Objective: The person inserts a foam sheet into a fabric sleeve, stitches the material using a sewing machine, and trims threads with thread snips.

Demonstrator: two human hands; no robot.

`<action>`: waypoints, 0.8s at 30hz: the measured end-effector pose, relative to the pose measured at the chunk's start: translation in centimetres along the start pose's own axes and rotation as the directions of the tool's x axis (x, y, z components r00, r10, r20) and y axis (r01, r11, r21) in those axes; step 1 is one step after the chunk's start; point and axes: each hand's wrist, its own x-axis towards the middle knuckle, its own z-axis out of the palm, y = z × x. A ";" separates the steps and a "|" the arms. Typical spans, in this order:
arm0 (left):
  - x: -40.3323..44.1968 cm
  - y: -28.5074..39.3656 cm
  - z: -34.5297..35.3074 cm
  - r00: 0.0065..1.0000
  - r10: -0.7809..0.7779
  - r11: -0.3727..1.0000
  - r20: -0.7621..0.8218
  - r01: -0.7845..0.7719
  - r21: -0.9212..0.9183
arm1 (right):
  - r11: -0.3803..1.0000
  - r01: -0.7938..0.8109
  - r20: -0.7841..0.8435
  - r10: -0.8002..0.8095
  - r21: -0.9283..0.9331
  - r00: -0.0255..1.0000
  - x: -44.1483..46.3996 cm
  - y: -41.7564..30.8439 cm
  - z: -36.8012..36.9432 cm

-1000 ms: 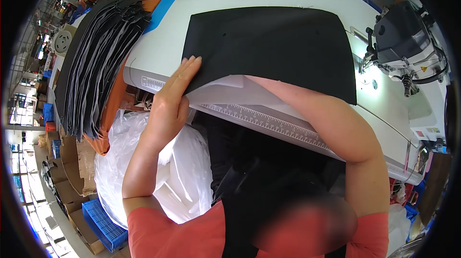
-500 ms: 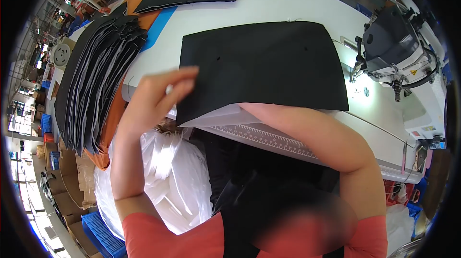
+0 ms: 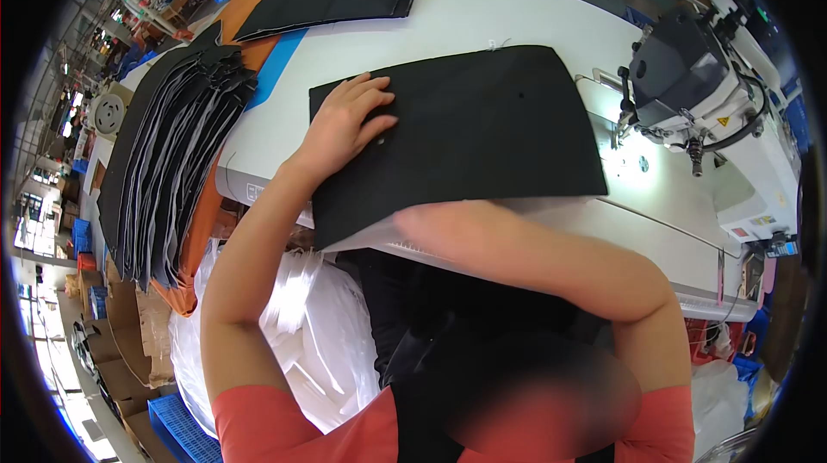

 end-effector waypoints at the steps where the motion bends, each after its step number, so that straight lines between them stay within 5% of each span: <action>1: -0.3 0.1 -0.1 1.000 0.011 1.000 0.011 -0.010 -0.013 | 0.991 -0.062 0.327 0.097 -0.115 0.940 -0.6 -2.5 -2.9; 3: -1.2 1.0 -0.7 0.997 -0.016 0.996 0.082 0.023 -0.082 | 0.990 0.133 -0.030 -0.135 -0.056 0.990 -5.1 -4.4 -1.7; 4: -1.4 1.7 -0.8 0.996 -0.006 0.995 0.084 0.014 -0.094 | 0.964 0.230 -0.226 -0.196 0.134 0.954 -7.0 -4.8 -1.8; 6: -1.6 3.3 -0.9 0.987 0.057 0.983 0.149 -0.029 -0.180 | 0.968 0.171 -0.170 -0.140 0.182 0.976 -9.9 -3.7 -4.6; 8: -1.2 5.3 -0.5 0.970 0.148 0.965 0.194 -0.099 -0.242 | 0.988 -0.124 -0.069 0.130 0.092 0.989 -11.5 -1.3 -6.0; 9: -0.8 6.7 -0.2 0.968 0.160 0.962 0.196 -0.108 -0.252 | 0.982 -0.156 -0.321 0.183 0.108 0.929 -12.3 0.6 -4.6; 11: 0.5 9.6 1.0 0.931 0.265 0.937 0.249 -0.189 -0.294 | 0.952 -0.302 -0.513 0.233 -0.054 0.826 -14.3 4.2 -3.0; 14: 2.8 13.4 4.3 0.920 0.330 0.912 0.212 -0.253 -0.322 | 0.842 -0.514 -0.568 0.347 -0.161 0.746 -17.8 7.6 -1.7; 16: 4.4 15.6 6.0 0.910 0.378 0.893 0.169 -0.309 -0.328 | 0.680 -0.714 -0.483 0.575 -0.165 0.660 -19.7 8.1 -1.9; 22: 7.2 19.9 9.2 0.888 0.449 0.876 0.100 -0.414 -0.248 | 0.605 -0.772 -0.390 0.674 -0.194 0.627 -23.5 9.6 -2.4; 24: 7.4 20.2 9.4 0.888 0.450 0.884 0.096 -0.428 -0.191 | 0.699 -0.701 -0.475 0.573 -0.142 0.668 -23.5 9.6 -1.2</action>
